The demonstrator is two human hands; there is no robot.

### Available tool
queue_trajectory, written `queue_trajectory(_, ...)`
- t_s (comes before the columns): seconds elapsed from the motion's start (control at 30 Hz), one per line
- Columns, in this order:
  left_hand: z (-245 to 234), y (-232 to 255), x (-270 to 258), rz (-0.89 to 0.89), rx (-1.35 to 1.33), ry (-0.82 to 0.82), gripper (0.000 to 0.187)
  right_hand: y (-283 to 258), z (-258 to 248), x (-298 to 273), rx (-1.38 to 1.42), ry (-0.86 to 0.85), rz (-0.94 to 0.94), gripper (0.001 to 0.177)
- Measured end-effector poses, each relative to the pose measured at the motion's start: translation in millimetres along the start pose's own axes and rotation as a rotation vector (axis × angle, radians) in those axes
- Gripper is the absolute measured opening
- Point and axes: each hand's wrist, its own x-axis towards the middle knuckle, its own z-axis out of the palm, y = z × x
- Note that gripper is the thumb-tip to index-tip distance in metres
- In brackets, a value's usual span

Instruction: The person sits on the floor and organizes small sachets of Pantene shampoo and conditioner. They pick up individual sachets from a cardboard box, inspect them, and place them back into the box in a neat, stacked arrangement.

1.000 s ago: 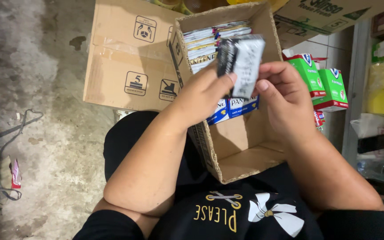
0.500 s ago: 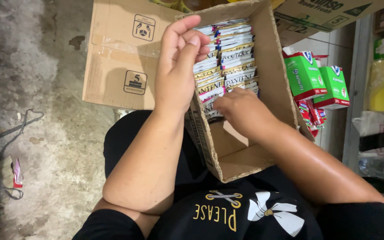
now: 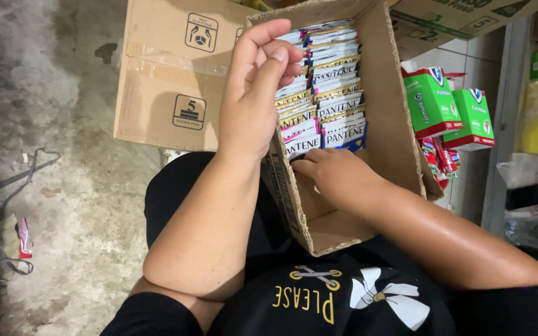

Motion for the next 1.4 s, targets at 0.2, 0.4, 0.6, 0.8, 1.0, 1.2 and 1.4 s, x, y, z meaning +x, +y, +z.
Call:
queue_trajectory(0.2, 0, 3, 1, -0.044, 0.027, 0.027, 0.031, 9, 10, 4, 0.027, 0.163, -0.062, 0.048)
queue_trajectory(0.4, -1, 5, -1, -0.052, 0.018, 0.026, 0.031, 4, 2, -3, 0.029, -0.024, 0.010, 0.034)
queue_trajectory(0.6, -3, 3, 1, -0.049, -0.030, 0.051, 0.031, 1, -8, -5, 0.009, 0.306, -0.066, 0.038)
queue_trajectory(0.8, -21, -3, 6, -0.024, 0.014, 0.097, 0.033, 13, -20, -18, 0.138, 0.424, -0.152, 0.038)
queue_trajectory(1.0, -42, -23, 13, 0.027, 0.526, 0.101, 0.087, 64, -48, -104, 0.299, 0.915, 0.234, 0.018)
queue_trajectory(1.2, -71, -30, 18, -0.142, 0.595, 0.055, 0.098, 121, 4, -163, 0.150, 0.881, 0.401, 0.020)
queue_trajectory(1.4, -101, -35, 28, -0.097, 0.556, 0.054, 0.088, 183, 72, -173, 0.224, 0.734, 0.704, 0.024)
